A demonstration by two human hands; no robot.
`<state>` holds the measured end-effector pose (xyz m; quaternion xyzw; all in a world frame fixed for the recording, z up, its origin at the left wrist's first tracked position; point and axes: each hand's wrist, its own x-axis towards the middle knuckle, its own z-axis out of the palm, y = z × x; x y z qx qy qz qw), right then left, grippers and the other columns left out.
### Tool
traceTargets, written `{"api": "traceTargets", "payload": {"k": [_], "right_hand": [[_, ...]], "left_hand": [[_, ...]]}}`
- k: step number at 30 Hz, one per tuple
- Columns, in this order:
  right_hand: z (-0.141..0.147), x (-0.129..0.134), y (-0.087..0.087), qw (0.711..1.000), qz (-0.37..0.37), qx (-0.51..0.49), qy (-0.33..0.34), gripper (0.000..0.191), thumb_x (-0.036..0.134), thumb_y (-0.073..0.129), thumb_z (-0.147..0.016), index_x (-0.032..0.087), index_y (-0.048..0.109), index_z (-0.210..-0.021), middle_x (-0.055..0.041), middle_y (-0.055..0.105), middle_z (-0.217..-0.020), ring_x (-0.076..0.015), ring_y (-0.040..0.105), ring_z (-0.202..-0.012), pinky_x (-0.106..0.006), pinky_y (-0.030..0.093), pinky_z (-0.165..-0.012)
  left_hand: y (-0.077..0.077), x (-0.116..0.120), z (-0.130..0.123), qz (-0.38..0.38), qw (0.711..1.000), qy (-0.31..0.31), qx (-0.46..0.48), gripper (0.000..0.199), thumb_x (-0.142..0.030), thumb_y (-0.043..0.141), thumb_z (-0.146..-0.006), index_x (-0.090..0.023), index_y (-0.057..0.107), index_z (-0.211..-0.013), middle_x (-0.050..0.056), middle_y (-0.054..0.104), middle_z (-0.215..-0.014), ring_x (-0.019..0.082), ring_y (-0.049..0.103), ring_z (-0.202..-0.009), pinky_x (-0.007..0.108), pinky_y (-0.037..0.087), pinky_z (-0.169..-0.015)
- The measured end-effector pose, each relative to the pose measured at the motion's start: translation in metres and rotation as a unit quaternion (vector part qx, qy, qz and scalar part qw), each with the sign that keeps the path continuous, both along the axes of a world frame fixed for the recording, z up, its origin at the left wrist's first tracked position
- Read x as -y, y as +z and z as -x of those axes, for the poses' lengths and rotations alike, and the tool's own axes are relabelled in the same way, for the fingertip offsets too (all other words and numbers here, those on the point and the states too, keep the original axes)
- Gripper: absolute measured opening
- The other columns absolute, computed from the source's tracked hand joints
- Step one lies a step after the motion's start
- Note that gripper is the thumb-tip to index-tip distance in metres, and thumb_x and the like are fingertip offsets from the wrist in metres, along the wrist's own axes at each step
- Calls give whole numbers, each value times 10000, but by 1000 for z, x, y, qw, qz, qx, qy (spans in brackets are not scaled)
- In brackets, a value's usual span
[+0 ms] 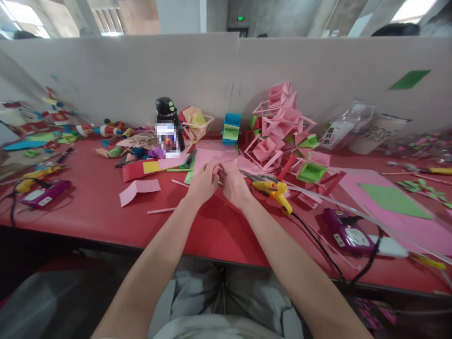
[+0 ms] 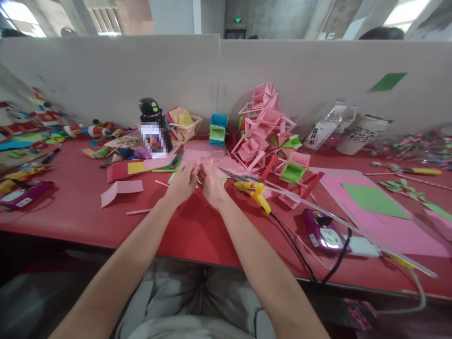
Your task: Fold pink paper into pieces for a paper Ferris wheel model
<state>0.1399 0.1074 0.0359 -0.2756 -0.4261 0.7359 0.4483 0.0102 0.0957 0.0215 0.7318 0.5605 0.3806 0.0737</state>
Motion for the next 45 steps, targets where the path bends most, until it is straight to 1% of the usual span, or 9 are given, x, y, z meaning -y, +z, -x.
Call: {"api": "traceTargets", "payload": {"k": [8,14,17,20,22,27,31,36,45], "right_hand": [[10,6,-1,997,28,-1,71,656,719,311,-941,213,535,-1294,-137,597,-1389,-239,601,-1239,-448,416,-1126],[12,2,-17,992,-68,91,52,451,592,552,-903,201,680,-1089,-142,682,-1274,-249,644,-1164,-441,478,-1045],[11,-1,-26,950,-206,230,-39,254,435,634,-871,198,720,-901,-97,750,-1026,-239,678,-989,-416,520,-930],[7,-4,-31,881,-326,330,-92,158,301,611,-878,195,727,-896,-77,753,-953,-216,676,-905,-391,519,-885],[3,-7,-33,842,-368,380,-109,171,260,588,-888,180,727,-949,-100,749,-1013,-224,677,-952,-396,511,-915],[-2,-15,-41,741,-439,499,-103,349,202,539,-918,113,645,-1238,-185,636,-1336,-273,572,-1262,-420,420,-1091],[-2,-16,-41,678,-451,577,-68,406,287,540,-950,93,595,-1302,-218,580,-1396,-329,498,-1337,-509,344,-1138],[-7,-14,-36,675,-445,582,-85,299,237,530,-930,127,651,-1181,-175,644,-1277,-279,583,-1195,-406,426,-1057],[-6,-17,-41,648,-451,609,-71,275,252,522,-943,93,672,-1110,-211,620,-1232,-311,532,-1222,-458,372,-1108]], "left_hand": [[2,14,16,-41,996,56,-57,358,-107,525,-831,-194,575,-1175,111,635,-1222,255,620,-1124,373,522,-954],[11,24,82,-95,976,183,-69,357,-99,450,-868,-225,639,-1142,86,676,-1212,268,638,-1128,392,501,-982],[13,27,121,-99,963,224,-115,407,-87,498,-827,-240,664,-1165,88,664,-1294,313,573,-1258,492,415,-1095],[10,28,139,-59,965,196,-167,461,-130,634,-756,-267,673,-1194,81,610,-1405,379,418,-1414,663,120,-1212],[9,28,135,-57,968,181,-162,430,-143,649,-753,-254,691,-1166,87,597,-1421,380,415,-1418,668,78,-1218],[10,10,90,22,994,73,-74,346,-143,526,-832,-207,726,-1106,81,739,-1157,272,681,-1092,432,501,-1046],[6,-28,51,57,994,13,-88,434,-108,470,-864,-153,676,-1244,117,690,-1290,255,631,-1213,392,454,-1098],[-9,-63,30,93,984,74,-135,461,-149,558,-851,-137,635,-1305,168,655,-1342,289,616,-1241,427,439,-1094],[-14,-61,46,55,975,174,-125,253,-198,555,-884,-239,762,-1022,110,771,-1027,309,697,-1000,462,492,-960]]}}
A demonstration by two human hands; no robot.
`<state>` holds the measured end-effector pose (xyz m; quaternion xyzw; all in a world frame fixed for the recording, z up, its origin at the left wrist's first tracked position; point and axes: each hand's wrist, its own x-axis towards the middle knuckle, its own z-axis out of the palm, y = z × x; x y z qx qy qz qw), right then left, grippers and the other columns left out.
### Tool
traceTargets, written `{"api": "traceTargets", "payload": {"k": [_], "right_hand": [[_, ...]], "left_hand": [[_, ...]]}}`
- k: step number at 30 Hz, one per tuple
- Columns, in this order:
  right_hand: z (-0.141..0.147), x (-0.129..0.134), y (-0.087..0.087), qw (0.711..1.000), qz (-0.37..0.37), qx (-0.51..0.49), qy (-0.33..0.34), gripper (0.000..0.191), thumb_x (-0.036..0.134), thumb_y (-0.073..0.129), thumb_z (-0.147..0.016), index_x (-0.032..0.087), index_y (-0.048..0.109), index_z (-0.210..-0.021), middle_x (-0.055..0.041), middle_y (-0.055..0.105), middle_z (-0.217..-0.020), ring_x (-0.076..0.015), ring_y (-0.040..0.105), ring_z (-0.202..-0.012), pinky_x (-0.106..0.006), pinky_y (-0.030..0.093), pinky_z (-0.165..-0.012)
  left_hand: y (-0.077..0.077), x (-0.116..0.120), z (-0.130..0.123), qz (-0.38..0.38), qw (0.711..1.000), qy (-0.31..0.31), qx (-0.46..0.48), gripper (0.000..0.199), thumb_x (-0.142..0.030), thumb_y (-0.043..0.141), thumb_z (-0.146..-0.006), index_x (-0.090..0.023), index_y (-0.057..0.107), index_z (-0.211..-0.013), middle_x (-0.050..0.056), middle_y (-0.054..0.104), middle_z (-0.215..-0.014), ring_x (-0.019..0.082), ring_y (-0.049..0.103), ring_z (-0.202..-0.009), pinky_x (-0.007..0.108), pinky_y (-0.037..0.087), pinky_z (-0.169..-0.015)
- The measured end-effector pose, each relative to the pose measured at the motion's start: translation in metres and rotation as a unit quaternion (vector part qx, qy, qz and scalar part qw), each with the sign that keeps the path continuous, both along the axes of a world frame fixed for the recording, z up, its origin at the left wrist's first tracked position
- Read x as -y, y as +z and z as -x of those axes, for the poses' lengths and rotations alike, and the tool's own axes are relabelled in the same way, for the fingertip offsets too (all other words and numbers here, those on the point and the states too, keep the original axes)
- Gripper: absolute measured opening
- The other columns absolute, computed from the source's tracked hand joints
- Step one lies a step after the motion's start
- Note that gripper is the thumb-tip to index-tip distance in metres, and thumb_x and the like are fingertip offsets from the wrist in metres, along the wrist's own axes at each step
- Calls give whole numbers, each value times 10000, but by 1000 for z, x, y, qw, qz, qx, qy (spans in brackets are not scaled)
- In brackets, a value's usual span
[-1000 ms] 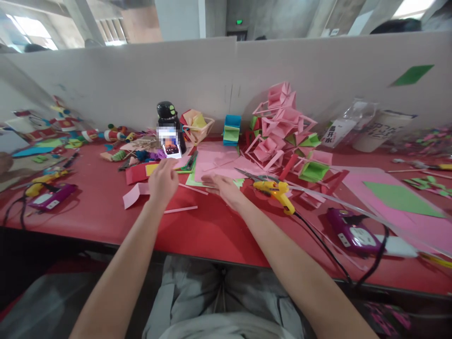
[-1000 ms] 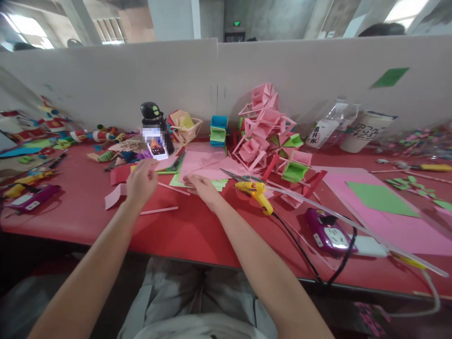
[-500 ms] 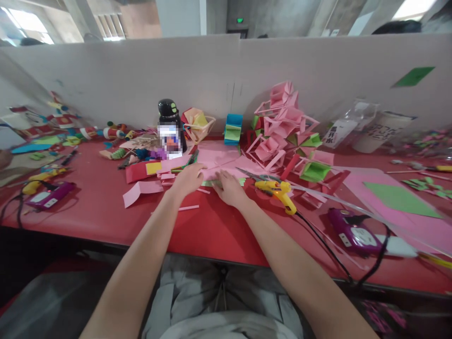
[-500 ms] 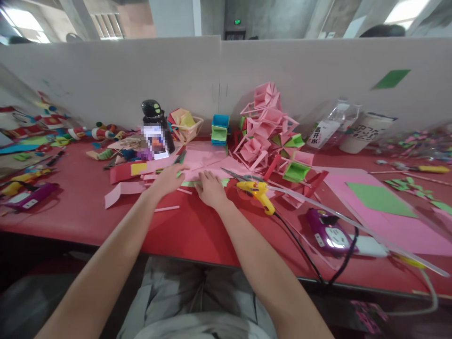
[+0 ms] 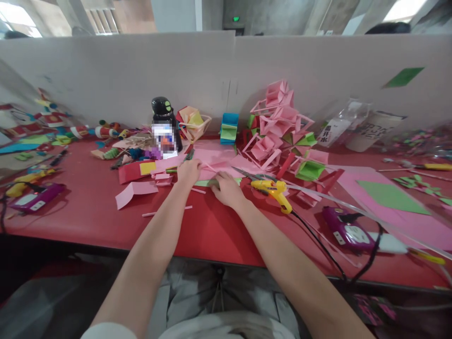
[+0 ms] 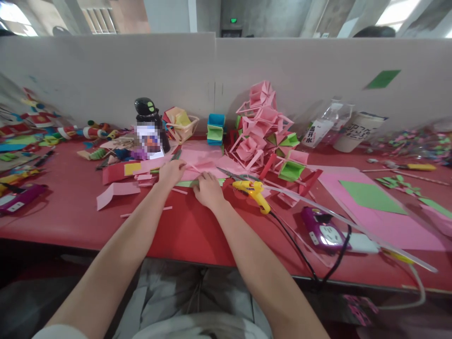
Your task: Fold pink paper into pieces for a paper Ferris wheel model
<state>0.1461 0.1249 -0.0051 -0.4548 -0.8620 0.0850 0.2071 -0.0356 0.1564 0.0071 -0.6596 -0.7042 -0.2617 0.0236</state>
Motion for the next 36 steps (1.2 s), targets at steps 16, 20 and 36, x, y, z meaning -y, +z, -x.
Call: {"api": "traceTargets", "payload": {"k": [16,20,36], "right_hand": [[7,15,1,982,55,-100,151,339,84,464,-930,161,744,-1106,-122,719,-1200,-223,649,-1136,-363,465,-1045],[8,15,5,967,74,-168,178,282,166,495,-948,196,754,-1057,-91,741,-1167,-213,681,-1096,-362,491,-1023],[62,-58,13,999,28,-14,-40,249,134,503,-913,156,742,-977,-175,751,-1043,-281,669,-1062,-442,399,-1063]], "left_hand": [[11,25,45,-243,951,35,190,244,-126,483,-855,-159,690,-980,96,694,-1017,198,656,-885,305,544,-795],[10,28,38,-238,962,24,135,301,-85,455,-856,-153,723,-975,115,681,-1062,236,637,-1032,359,520,-925],[-5,15,21,-154,975,-12,163,388,-14,469,-799,-134,737,-1053,127,731,-1153,252,662,-1126,432,499,-1057]]}}
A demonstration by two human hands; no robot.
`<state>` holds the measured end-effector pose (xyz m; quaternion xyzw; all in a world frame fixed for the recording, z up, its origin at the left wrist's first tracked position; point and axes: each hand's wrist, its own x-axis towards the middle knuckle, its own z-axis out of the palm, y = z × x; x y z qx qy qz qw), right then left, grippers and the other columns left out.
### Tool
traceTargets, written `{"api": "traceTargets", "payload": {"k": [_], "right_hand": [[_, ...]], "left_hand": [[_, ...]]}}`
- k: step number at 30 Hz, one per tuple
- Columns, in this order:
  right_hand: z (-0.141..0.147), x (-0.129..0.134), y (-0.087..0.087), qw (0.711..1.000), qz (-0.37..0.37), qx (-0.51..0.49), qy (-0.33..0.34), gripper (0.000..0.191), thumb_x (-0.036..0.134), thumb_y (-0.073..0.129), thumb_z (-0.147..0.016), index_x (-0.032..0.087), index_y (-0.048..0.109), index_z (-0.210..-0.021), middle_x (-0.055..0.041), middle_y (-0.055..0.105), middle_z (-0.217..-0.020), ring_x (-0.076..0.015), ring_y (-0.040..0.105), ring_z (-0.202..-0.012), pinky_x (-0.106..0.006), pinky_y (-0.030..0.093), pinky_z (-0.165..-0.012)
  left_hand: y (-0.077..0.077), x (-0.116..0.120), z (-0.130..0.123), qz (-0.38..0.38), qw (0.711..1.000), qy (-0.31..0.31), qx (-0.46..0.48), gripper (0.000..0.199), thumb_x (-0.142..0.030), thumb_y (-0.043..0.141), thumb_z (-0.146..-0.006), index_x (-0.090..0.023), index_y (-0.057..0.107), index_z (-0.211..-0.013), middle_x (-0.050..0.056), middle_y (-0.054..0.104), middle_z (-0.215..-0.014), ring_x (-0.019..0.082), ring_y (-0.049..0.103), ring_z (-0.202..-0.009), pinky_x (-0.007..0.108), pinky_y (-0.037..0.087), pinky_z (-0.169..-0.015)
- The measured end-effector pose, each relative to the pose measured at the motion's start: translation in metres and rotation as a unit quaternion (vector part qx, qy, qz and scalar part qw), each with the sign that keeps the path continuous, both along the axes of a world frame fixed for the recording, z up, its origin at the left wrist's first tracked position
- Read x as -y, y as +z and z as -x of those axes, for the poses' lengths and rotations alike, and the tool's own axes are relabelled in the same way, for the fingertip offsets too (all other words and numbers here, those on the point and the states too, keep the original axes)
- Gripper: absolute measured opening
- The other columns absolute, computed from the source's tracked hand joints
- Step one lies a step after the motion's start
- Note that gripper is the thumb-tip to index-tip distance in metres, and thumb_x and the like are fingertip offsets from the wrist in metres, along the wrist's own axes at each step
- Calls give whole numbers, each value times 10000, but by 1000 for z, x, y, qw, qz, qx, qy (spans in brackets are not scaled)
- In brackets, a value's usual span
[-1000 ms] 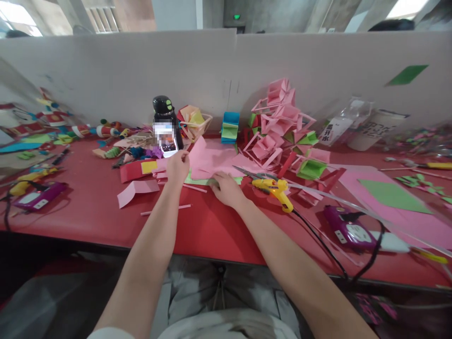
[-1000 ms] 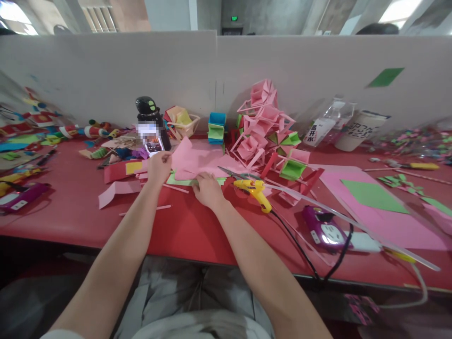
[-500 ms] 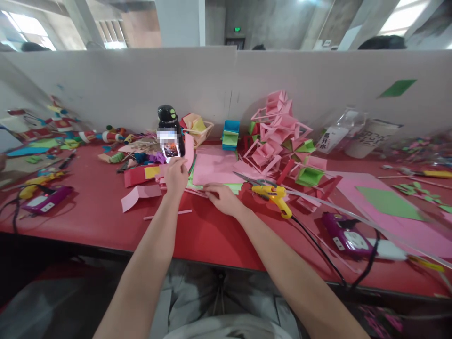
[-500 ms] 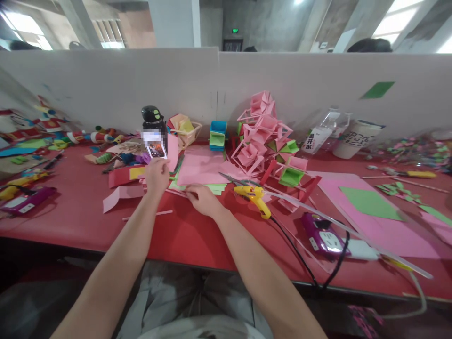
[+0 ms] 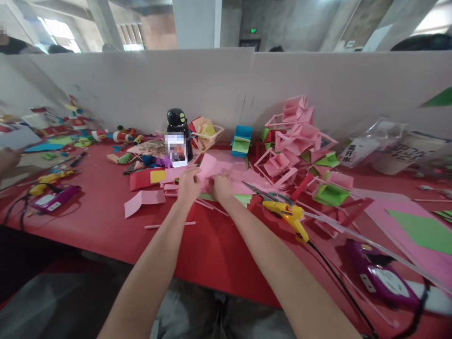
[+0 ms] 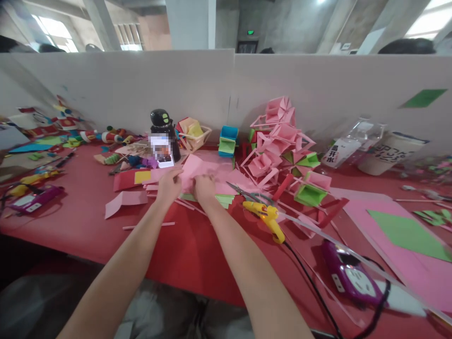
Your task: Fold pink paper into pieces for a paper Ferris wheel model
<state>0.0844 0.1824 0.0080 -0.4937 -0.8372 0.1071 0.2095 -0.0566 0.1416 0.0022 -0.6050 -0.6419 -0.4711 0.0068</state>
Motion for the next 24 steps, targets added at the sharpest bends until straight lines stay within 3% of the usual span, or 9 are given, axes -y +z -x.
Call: {"api": "traceTargets", "payload": {"k": [3,5,7,9,13,18,20,22,24], "right_hand": [[-6,-3,-2,992,3,-121,-45,253,191,465,-936,174,718,-944,-122,754,-967,-247,684,-942,-390,484,-934],[-9,-5,-2,956,-12,-287,-64,247,270,466,-947,163,683,-1000,-112,739,-991,-233,678,-929,-358,522,-858],[-9,-5,-3,906,-33,-419,-47,291,348,469,-957,155,641,-1091,-122,718,-1074,-219,669,-965,-339,540,-839],[-5,-2,-3,888,-46,-457,4,309,394,485,-960,166,627,-1112,-134,696,-1135,-215,660,-1018,-341,546,-867],[3,9,-7,912,-78,-386,114,209,330,554,-938,193,636,-1071,-161,626,-1292,-238,563,-1271,-411,459,-1070],[-20,7,10,944,-110,-303,65,152,177,596,-867,169,645,-1010,-174,630,-1254,-247,590,-1218,-407,480,-1036],[-40,3,30,963,-154,-221,2,230,82,536,-854,151,669,-1029,-182,606,-1314,-264,536,-1290,-441,414,-1108],[-61,-1,53,973,-174,-115,-98,294,31,516,-829,137,700,-1033,-190,530,-1440,-333,410,-1410,-549,299,-1166],[-77,0,72,974,-146,-27,-170,259,12,587,-760,86,723,-968,-240,509,-1456,-433,300,-1466,-673,146,-1179]], "left_hand": [[5,0,1,2,998,14,66,376,-25,493,-781,-137,743,-1038,121,738,-1129,250,674,-1084,414,512,-1023],[9,1,1,2,991,20,131,356,-47,526,-759,-136,750,-1021,116,740,-1105,248,683,-1019,400,526,-975],[13,1,1,12,977,16,212,300,-103,582,-750,-140,756,-991,101,745,-1035,241,684,-937,386,537,-921],[16,2,-2,22,946,-24,322,199,-209,639,-766,-152,752,-920,75,734,-900,222,673,-842,363,550,-847],[22,6,-15,47,848,-168,500,228,-369,729,-757,-162,708,-850,33,668,-791,159,634,-735,293,555,-742],[28,11,-37,70,828,-211,515,311,-318,784,-708,-157,695,-959,53,702,-945,171,671,-854,346,551,-872],[27,12,-39,83,843,-212,488,339,-347,757,-747,-167,677,-1023,82,717,-1039,210,691,-948,391,537,-929],[23,12,-36,100,890,-186,404,300,-324,712,-780,-168,671,-1033,107,720,-1084,243,692,-1000,422,527,-952],[17,11,-30,115,942,-156,273,222,-244,653,-789,-171,681,-996,113,723,-1078,265,687,-1019,446,515,-976]]}}
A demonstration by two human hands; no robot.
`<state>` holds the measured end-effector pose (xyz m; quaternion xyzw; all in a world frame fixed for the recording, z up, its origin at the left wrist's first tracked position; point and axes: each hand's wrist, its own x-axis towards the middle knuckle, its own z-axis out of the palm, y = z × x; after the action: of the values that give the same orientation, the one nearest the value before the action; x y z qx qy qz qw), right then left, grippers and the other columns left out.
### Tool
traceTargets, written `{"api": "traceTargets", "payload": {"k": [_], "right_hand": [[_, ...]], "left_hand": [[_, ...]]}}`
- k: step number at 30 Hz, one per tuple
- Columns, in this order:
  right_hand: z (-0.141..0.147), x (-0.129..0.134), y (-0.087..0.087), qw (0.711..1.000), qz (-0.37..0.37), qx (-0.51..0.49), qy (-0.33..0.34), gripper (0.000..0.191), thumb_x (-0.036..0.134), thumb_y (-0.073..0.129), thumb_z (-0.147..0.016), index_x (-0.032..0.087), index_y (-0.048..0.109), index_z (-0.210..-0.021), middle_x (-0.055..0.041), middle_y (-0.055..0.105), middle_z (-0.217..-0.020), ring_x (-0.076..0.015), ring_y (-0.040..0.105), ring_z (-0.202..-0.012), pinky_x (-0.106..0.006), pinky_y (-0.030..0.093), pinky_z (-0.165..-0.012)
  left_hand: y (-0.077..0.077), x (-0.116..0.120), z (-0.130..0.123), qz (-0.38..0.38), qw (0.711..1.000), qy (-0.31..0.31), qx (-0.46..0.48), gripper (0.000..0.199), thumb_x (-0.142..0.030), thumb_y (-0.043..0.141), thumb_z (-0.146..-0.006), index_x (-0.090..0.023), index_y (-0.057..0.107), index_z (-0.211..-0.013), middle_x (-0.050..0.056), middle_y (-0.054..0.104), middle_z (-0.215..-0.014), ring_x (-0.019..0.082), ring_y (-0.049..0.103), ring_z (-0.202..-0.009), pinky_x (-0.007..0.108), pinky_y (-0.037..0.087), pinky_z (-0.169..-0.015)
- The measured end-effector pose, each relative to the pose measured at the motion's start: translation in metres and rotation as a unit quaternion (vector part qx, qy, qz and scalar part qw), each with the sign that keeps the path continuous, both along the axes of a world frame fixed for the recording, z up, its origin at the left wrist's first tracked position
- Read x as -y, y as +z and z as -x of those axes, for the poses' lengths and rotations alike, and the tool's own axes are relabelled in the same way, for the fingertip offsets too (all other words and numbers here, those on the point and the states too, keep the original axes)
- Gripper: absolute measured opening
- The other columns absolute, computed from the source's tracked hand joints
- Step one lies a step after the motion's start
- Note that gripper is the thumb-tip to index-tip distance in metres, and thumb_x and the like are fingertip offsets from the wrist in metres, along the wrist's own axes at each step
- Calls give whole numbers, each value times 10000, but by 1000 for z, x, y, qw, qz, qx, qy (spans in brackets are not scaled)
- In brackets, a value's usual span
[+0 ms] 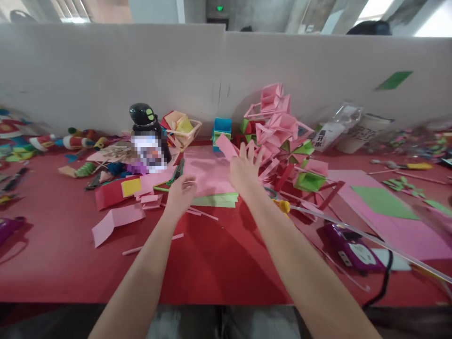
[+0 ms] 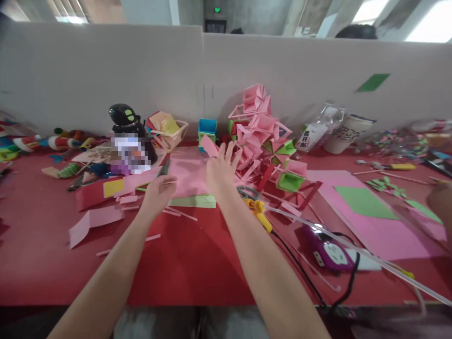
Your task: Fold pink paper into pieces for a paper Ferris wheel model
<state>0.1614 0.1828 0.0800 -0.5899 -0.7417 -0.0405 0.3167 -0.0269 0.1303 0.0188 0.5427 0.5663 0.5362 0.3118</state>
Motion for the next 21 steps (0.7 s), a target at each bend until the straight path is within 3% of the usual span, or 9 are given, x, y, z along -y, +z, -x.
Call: {"api": "traceTargets", "payload": {"k": [2,5,8,10,12,16,21], "right_hand": [[-9,5,9,997,54,49,16,229,18,608,-750,83,739,-926,-241,616,-1327,-437,403,-1407,-666,190,-1171],[-8,18,-2,976,124,46,170,265,90,532,-867,152,752,-1002,-143,728,-1156,-299,644,-1175,-476,445,-1070],[6,26,-32,956,113,37,269,325,191,561,-922,144,693,-1215,-137,660,-1344,-250,589,-1282,-392,431,-1109],[16,25,-50,950,112,46,286,394,260,598,-930,129,644,-1299,-165,577,-1447,-260,503,-1381,-400,383,-1149],[25,19,-61,946,136,75,284,413,297,635,-919,136,643,-1300,-185,559,-1458,-277,514,-1368,-393,401,-1119],[34,11,-63,939,156,146,268,266,330,594,-950,186,709,-1142,-120,714,-1217,-268,655,-1142,-362,480,-966],[38,20,-55,917,111,258,283,289,216,431,-1015,161,689,-1131,-132,736,-1157,-259,679,-1101,-342,512,-895]], "left_hand": [[-6,0,7,-4,991,-1,-135,230,-169,607,-770,-178,690,-984,118,725,-1096,295,671,-1073,475,483,-1026],[-12,-2,15,1,975,2,-221,329,-114,603,-718,-163,685,-1032,145,708,-1177,336,630,-1175,498,429,-1092],[-12,-6,22,37,991,23,-124,423,-90,565,-693,-143,654,-1104,159,685,-1233,311,646,-1159,471,459,-1068],[-10,-9,26,71,997,36,-19,450,-87,545,-678,-140,637,-1115,159,678,-1244,288,651,-1158,449,472,-1054],[-6,-11,28,98,991,45,73,460,-86,543,-649,-143,629,-1097,157,669,-1257,273,636,-1190,431,460,-1064],[-3,-13,28,111,975,56,186,460,-92,568,-598,-158,623,-1050,146,651,-1280,248,623,-1203,384,463,-1046],[-9,-14,27,97,974,72,189,435,-129,599,-588,-158,638,-1020,137,668,-1206,255,634,-1146,389,483,-1005]]}}
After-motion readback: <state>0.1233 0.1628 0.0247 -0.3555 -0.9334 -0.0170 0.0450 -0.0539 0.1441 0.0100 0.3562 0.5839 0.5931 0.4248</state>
